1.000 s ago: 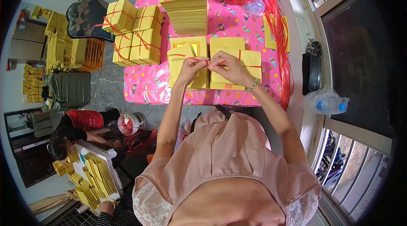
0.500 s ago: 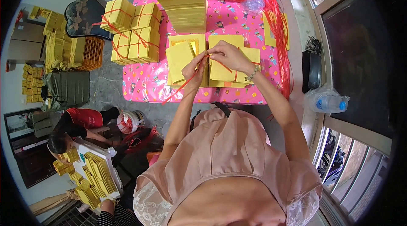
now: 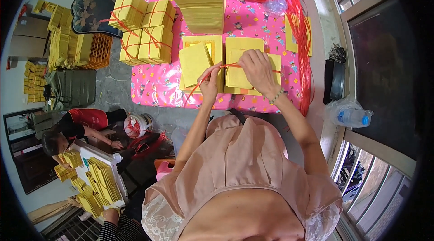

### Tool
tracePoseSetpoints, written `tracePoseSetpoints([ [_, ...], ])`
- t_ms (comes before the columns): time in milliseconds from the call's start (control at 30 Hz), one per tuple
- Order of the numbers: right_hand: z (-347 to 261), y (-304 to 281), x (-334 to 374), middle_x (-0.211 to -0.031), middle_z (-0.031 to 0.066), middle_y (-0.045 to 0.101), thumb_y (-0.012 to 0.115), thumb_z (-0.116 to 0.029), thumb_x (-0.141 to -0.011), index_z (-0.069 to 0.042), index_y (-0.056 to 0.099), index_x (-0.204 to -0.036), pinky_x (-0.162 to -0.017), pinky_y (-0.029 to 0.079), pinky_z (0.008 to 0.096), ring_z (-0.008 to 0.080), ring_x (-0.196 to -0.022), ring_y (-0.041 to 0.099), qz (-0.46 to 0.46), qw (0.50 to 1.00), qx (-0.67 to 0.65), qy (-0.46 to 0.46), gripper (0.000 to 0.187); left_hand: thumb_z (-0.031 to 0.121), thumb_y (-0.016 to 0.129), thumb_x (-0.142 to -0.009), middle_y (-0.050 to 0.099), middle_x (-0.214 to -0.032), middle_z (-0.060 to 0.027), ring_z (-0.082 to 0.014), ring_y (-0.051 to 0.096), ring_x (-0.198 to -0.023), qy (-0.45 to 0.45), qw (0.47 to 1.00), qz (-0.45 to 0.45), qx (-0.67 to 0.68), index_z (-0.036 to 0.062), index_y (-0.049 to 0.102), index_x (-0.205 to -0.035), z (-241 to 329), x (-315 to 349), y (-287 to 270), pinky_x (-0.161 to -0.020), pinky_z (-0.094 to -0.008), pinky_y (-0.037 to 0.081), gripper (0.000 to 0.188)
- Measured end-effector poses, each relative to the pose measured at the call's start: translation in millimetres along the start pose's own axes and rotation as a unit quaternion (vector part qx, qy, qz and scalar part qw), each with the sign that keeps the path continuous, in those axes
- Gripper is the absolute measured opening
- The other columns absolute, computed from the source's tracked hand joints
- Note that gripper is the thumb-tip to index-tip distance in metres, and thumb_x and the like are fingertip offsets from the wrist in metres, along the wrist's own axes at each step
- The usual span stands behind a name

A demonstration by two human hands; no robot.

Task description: The recorder is stacking bundles of yellow joss paper and tying them with red bands.

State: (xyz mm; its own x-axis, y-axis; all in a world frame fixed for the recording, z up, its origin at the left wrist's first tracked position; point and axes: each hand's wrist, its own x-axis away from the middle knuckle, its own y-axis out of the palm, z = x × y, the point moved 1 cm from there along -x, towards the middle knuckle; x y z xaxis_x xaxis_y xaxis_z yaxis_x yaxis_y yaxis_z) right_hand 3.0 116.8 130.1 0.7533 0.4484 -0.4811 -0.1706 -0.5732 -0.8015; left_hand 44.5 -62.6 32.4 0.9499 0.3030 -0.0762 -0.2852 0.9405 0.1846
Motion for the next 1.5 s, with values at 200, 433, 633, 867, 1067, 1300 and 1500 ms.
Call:
tracePoseSetpoints([
  [200,13,-1,22,-0.089,0.0105,0.052,0.059,-0.012,-0.087,-0.005,0.054,-0.089,-0.075,0.042,0.0402,0.0282,-0.087,0.054,-0.015,0.998,0.015,0.064,0.009,0.017,0.052,-0.100,0.068,-0.099,-0.0098,-0.0146,0.064,-0.090,-0.070,0.996,0.032,0.045,-0.0005,0.061,-0.102,-27,9,-3,-0.086,-0.0276,0.051,0.020],
  [433,24,2,31,-0.089,0.0129,0.051,0.058,-0.011,-0.087,-0.003,0.052,-0.089,-0.078,0.043,0.0430,0.0316,-0.087,0.054,-0.012,0.995,-0.004,0.100,0.010,0.021,0.052,-0.101,0.068,-0.100,-0.0104,-0.0167,0.065,-0.092,-0.149,0.948,0.067,0.274,0.0030,0.059,-0.100,-26,9,17,-0.086,-0.0287,0.051,0.020],
  [633,29,-2,25,-0.088,0.0122,0.051,0.060,-0.013,-0.086,-0.003,0.052,-0.089,-0.078,0.044,0.0438,0.0308,-0.085,0.055,-0.052,0.994,-0.031,0.090,0.013,0.019,0.047,-0.102,0.068,-0.095,-0.0129,-0.0213,0.066,-0.094,-0.097,0.937,0.008,0.336,0.0044,0.054,-0.099,-8,-4,24,-0.092,-0.0351,0.051,0.017],
  [867,-5,-6,-3,-0.085,0.0100,0.051,0.063,-0.017,-0.086,-0.005,0.053,-0.087,-0.072,0.045,0.0404,0.0278,-0.084,0.056,-0.017,0.997,0.020,0.079,0.016,0.008,0.053,-0.098,0.065,-0.075,-0.0064,-0.0135,0.064,-0.073,-0.034,0.986,-0.147,0.070,0.0004,0.056,-0.100,15,-40,13,-0.074,-0.0275,0.051,0.008],
  [1067,-29,10,-28,-0.081,0.0080,0.050,0.065,-0.023,-0.083,-0.007,0.053,-0.083,-0.069,0.043,0.0373,0.0246,-0.079,0.055,0.004,0.999,0.038,0.028,0.021,0.003,0.059,-0.094,0.067,-0.084,-0.0016,-0.0069,0.060,-0.079,-0.066,0.964,-0.257,-0.009,-0.0021,0.063,-0.101,32,-53,1,-0.074,-0.0233,0.049,0.010],
  [1300,-18,7,-23,-0.085,0.0081,0.053,0.069,-0.026,-0.081,-0.007,0.056,-0.086,-0.072,0.045,0.0377,0.0255,-0.083,0.056,0.033,0.998,-0.047,0.034,0.024,0.006,0.064,-0.091,0.067,-0.081,-0.0003,-0.0068,0.059,-0.077,-0.045,0.950,-0.269,-0.153,-0.0017,0.070,-0.092,35,-52,4,-0.073,-0.0228,0.048,0.010],
  [1500,30,-45,40,-0.105,0.0098,0.059,0.075,-0.029,-0.077,-0.007,0.061,-0.105,-0.088,0.044,0.0412,0.0285,-0.101,0.056,0.099,0.980,-0.080,0.151,0.039,0.009,0.065,-0.091,0.069,-0.082,-0.0037,-0.0083,0.061,-0.077,-0.068,0.970,-0.225,-0.070,-0.0033,0.070,-0.092,33,-44,11,-0.073,-0.0235,0.049,0.013],
])
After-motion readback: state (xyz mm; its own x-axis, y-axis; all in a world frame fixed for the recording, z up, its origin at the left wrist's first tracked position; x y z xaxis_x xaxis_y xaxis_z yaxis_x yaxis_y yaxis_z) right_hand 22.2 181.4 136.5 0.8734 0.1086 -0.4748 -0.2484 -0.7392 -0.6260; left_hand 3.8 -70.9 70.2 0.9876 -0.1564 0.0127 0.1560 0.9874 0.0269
